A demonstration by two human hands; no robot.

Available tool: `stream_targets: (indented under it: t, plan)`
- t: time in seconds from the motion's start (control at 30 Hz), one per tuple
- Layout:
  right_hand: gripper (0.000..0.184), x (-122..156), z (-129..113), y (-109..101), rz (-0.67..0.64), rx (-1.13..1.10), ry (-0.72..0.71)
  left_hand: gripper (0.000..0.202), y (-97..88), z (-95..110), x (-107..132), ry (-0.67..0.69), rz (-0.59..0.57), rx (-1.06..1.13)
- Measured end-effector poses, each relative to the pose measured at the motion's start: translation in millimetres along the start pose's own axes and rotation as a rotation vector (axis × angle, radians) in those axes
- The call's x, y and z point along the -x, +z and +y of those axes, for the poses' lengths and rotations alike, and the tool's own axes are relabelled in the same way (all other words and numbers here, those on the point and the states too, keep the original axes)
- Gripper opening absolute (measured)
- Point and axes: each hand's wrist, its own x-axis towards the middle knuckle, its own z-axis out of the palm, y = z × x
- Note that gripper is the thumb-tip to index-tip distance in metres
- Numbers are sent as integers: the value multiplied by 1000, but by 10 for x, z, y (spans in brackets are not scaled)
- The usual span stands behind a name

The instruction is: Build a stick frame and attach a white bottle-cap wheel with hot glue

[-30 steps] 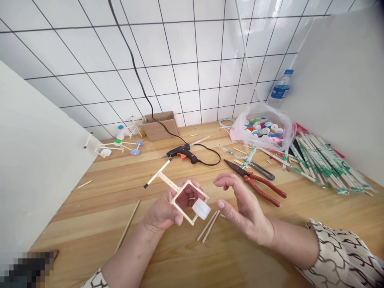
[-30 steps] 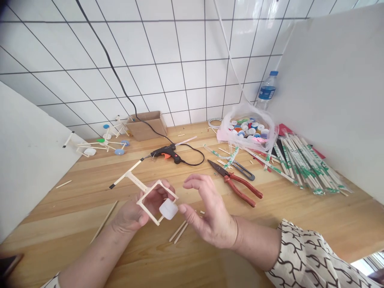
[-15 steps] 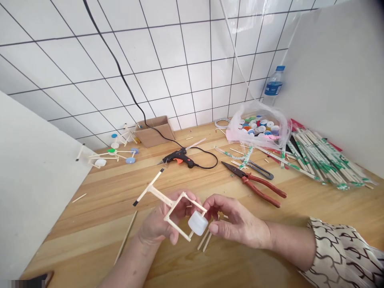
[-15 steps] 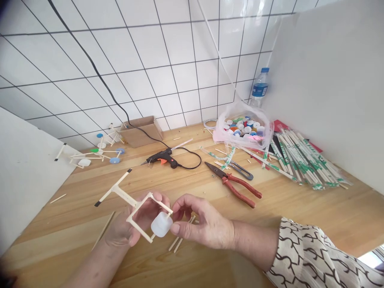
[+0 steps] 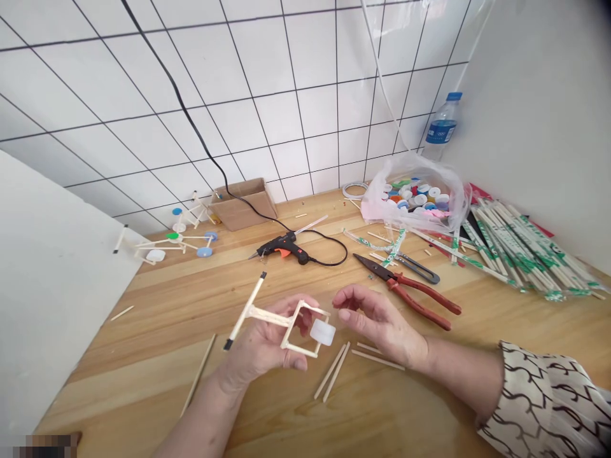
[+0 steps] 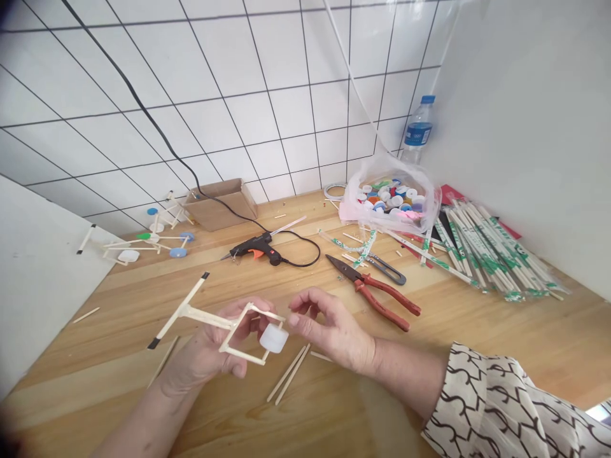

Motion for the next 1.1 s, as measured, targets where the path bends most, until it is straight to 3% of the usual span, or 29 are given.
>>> stream_targets:
  t: [0.17,0.3,0.57,0.77,0.93,1.1]
  plan:
    - [20,-46,93,-20,58,179,-56,58,-21,-34,-17,-82,72,-147]
    - [15,-52,146,-17,62,287,-114,58,-68,-130,-27,-57,84,-243]
    - [12,-36,145,-4,32,365,-173,60,-8,-65,-40,-86,110,-65]
    - [16,-28,104,12,-10,215,-96,59,3,-36,-6,-69,25,38]
    - [31,-16,75,20,-141,18,52,57,19,-15,-2,-79,-80,38]
    - [35,-2,-10,27,-238,-34,100,56,59,0,-21,-101,-133,52]
